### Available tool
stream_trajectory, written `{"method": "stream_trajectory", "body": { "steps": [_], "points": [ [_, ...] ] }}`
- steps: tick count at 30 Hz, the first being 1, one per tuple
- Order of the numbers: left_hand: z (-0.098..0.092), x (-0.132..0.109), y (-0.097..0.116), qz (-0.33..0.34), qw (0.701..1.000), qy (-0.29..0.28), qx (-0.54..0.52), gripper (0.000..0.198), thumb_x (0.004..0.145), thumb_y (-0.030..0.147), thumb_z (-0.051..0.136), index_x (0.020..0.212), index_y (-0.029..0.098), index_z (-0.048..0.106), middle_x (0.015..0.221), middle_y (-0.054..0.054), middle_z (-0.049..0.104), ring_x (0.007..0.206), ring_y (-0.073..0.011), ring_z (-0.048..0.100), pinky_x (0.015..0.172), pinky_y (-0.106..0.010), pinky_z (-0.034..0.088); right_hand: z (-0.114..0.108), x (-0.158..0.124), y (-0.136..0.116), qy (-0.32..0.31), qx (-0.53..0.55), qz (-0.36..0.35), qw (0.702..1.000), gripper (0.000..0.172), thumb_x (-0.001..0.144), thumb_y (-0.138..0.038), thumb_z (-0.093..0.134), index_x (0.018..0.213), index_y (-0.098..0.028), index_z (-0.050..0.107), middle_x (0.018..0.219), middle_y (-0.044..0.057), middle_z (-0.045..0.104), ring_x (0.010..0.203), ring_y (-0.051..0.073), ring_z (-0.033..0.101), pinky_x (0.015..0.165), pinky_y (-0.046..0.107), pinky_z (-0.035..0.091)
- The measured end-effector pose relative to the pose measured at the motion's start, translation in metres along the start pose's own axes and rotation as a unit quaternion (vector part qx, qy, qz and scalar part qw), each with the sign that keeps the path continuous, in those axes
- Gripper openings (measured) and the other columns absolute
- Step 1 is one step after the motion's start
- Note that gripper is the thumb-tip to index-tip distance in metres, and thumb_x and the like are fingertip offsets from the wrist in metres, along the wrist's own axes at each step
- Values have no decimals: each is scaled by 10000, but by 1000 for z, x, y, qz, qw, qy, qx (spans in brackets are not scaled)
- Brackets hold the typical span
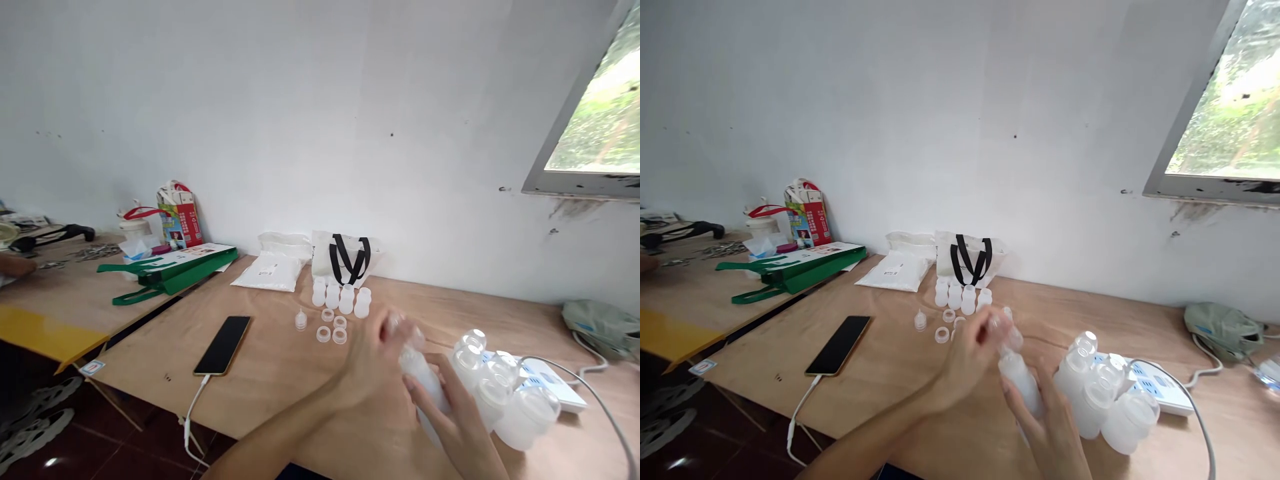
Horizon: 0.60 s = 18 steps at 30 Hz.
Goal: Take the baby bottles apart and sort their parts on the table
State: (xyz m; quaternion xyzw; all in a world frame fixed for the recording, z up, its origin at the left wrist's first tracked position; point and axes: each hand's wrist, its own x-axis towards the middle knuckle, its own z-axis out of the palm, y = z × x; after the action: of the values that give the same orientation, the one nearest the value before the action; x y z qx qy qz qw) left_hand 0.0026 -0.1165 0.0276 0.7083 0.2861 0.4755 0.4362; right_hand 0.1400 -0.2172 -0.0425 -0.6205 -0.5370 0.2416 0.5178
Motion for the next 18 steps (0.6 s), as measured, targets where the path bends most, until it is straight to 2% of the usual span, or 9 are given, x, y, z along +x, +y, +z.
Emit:
{"method": "stream_trajectory", "body": {
  "steps": [2, 4, 6, 8, 10, 12, 15, 18],
  "points": [
    [-10, 33, -5, -7, 993, 107, -48, 356, 972, 556, 543, 913, 209, 596, 704, 47, 480, 560, -89, 385, 534, -223, 311, -1, 1, 7, -19, -69, -2, 997, 390, 872, -642, 641, 1009, -277, 627, 743, -9, 682, 662, 202, 639, 584, 271, 476],
    [-21, 64, -14, 18, 985, 164, -58, 369, 985, 584, 499, 1020, 226, 583, 724, 57, 460, 528, -80, 353, 508, -217, 296, 1, 2, 14, -73, -72, 6, 995, 383, 890, -642, 615, 1013, -279, 624, 760, -10, 689, 633, 196, 625, 578, 273, 471],
    [-27, 86, -28, 44, 990, 131, 16, 365, 978, 566, 521, 986, 215, 619, 702, 60, 444, 574, -88, 390, 556, -215, 323, 6, 5, 20, -97, -54, 16, 994, 389, 915, -646, 571, 1015, -272, 611, 760, -15, 675, 616, 187, 612, 584, 276, 481],
    [-24, 96, -46, 24, 989, 37, 139, 371, 973, 560, 529, 1002, 212, 655, 663, 61, 451, 625, -112, 452, 597, -226, 337, 12, 9, 21, -92, -30, 25, 995, 408, 917, -662, 553, 992, -264, 598, 729, -24, 638, 616, 184, 603, 588, 276, 492],
    [-14, 98, -64, -14, 967, -37, 253, 389, 991, 553, 487, 1083, 215, 656, 730, 39, 549, 692, -137, 519, 644, -244, 370, 17, 13, 19, -83, -5, 24, 996, 426, 913, -673, 550, 998, -258, 593, 709, -27, 611, 626, 185, 599, 581, 273, 497],
    [1, 96, -80, -25, 957, -55, 284, 331, 997, 479, 502, 1091, 201, 655, 867, -8, 646, 798, -166, 582, 719, -269, 405, 20, 15, 16, -76, 11, 13, 997, 431, 917, -665, 551, 1034, -253, 596, 733, -20, 624, 646, 187, 607, 588, 271, 501],
    [20, 94, -102, -43, 948, -84, 303, 196, 948, 334, 588, 1033, 178, 670, 1024, -80, 702, 947, -221, 638, 806, -306, 432, 18, 17, 14, -63, 16, 0, 998, 419, 929, -642, 546, 1056, -247, 602, 730, -24, 629, 650, 187, 621, 621, 277, 509],
    [29, 92, -120, -77, 942, -110, 309, 161, 903, 295, 640, 955, 146, 672, 1008, -136, 721, 967, -270, 678, 803, -336, 454, 12, 18, 18, -53, 5, 3, 999, 417, 921, -644, 551, 1027, -246, 614, 701, -29, 637, 625, 192, 631, 618, 286, 519]
  ]
}}
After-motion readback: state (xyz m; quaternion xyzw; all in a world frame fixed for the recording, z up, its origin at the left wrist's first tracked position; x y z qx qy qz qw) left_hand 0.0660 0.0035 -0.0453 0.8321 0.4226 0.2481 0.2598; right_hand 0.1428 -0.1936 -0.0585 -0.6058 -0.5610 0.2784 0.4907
